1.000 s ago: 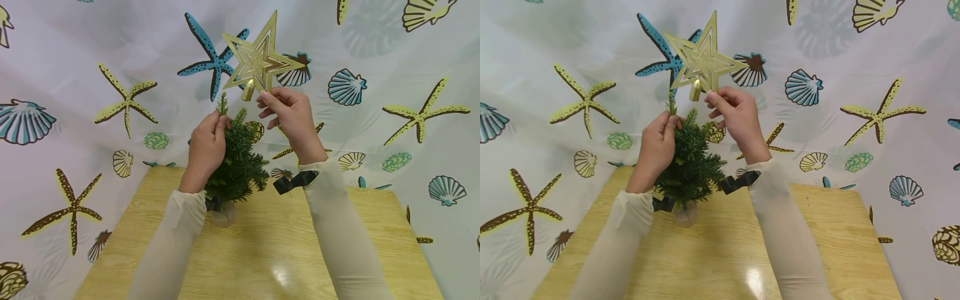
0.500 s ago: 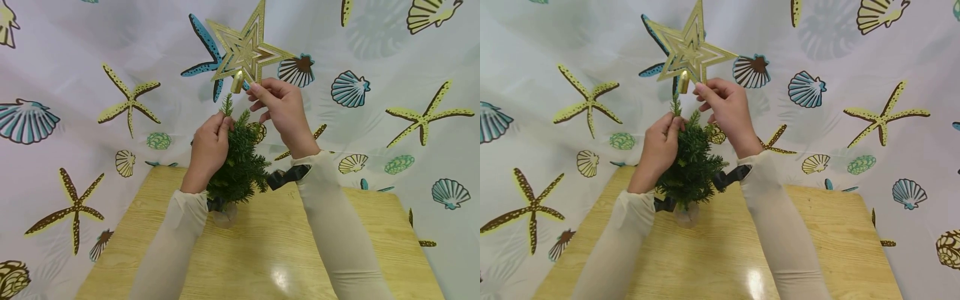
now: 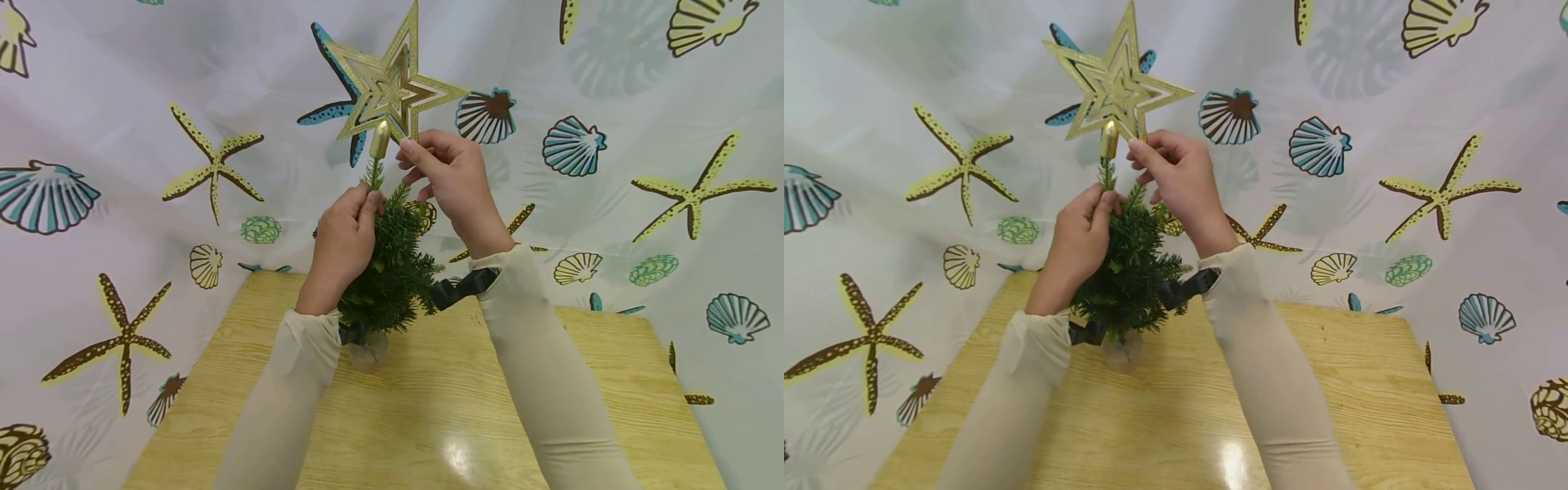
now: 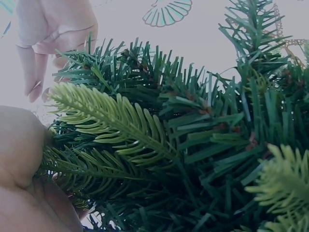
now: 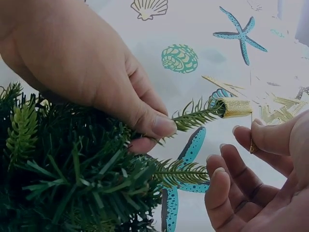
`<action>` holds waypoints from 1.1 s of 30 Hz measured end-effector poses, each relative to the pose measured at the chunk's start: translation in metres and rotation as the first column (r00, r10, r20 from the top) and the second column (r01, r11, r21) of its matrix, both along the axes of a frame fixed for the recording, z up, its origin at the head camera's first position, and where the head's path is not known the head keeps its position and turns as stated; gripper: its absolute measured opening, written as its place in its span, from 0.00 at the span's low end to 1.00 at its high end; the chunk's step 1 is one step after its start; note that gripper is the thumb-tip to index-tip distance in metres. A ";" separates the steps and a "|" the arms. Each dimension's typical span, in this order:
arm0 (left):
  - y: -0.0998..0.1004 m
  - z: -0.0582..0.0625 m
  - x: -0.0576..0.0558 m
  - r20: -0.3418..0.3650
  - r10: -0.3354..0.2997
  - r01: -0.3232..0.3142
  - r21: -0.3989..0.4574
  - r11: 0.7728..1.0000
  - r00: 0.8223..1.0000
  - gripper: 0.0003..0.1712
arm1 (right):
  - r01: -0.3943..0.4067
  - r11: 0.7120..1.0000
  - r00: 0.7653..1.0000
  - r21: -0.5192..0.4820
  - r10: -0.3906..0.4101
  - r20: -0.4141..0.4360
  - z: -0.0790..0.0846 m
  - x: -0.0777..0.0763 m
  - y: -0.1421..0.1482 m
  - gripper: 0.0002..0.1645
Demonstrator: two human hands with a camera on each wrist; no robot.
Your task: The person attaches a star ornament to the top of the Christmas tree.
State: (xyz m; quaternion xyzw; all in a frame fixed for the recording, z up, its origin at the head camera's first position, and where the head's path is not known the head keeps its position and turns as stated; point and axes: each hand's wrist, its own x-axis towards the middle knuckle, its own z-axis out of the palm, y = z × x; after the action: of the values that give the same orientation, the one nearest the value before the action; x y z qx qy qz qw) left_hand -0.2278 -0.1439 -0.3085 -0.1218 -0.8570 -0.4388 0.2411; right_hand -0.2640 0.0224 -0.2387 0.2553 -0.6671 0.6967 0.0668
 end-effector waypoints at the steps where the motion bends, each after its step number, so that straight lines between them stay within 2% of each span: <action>1: 0.000 0.000 0.000 -0.001 0.001 -0.001 -0.001 1.000 1.000 0.18 | 0.000 1.000 1.000 0.003 0.000 -0.005 0.000 0.000 0.000 0.11; 16: 0.000 0.001 0.001 0.029 0.013 -0.013 -0.009 1.000 0.999 0.18 | 0.106 0.984 0.989 0.141 -0.089 -0.122 -0.001 0.001 -0.004 0.11; 33: 0.000 0.001 0.001 0.020 0.024 -0.023 -0.052 0.998 1.000 0.19 | 0.134 0.968 0.979 0.214 -0.097 -0.177 -0.007 0.004 -0.002 0.13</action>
State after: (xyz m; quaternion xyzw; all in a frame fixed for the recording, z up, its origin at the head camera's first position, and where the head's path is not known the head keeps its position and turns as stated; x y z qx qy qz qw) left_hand -0.2270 -0.1436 -0.3073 -0.1135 -0.8719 -0.4148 0.2341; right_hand -0.2603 0.0202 -0.2457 0.2786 -0.7477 0.5880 0.1331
